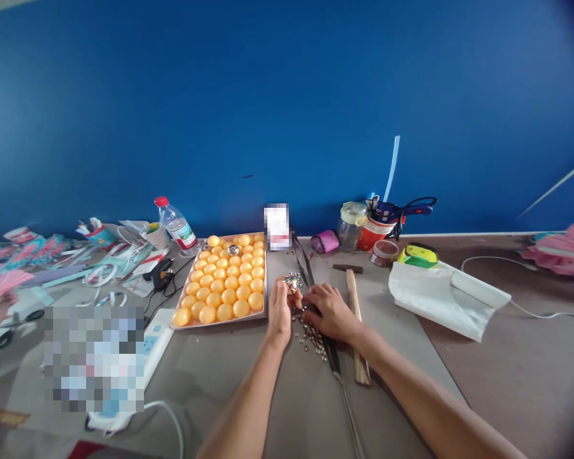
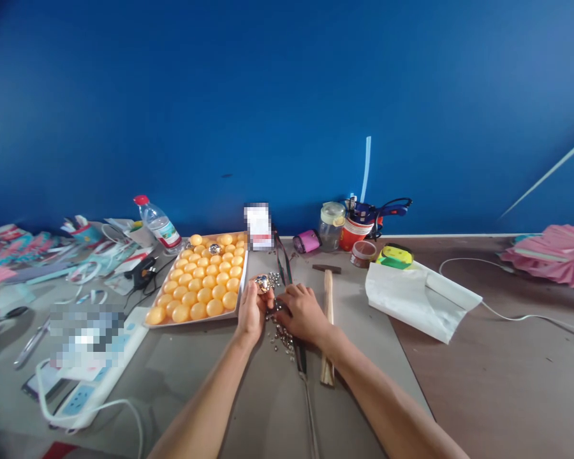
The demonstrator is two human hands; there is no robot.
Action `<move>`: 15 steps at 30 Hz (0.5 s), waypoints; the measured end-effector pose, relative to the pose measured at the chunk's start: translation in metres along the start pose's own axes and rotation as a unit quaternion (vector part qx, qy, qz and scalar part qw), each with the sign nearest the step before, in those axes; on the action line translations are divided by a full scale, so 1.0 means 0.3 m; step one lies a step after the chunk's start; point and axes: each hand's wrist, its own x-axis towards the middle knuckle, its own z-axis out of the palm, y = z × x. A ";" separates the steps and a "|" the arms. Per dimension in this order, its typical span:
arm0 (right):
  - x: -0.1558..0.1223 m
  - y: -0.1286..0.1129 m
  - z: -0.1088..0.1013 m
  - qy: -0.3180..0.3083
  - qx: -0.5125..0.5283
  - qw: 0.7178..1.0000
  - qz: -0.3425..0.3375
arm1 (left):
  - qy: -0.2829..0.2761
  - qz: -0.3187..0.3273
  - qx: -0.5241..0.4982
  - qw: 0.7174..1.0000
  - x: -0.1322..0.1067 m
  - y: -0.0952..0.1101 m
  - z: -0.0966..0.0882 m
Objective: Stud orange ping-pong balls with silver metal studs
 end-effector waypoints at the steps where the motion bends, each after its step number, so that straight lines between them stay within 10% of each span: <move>1: -0.004 -0.010 0.003 -0.026 -0.043 0.999 -0.009 | -0.001 0.004 -0.008 1.000 0.002 0.002 0.002; 9: 0.000 0.000 0.028 -0.004 -0.047 0.998 0.034 | 0.007 -0.006 0.001 1.000 0.003 -0.003 0.003; 15: 0.019 0.028 0.026 0.143 0.256 0.947 0.131 | 0.031 -0.039 -0.028 0.998 0.005 -0.006 0.000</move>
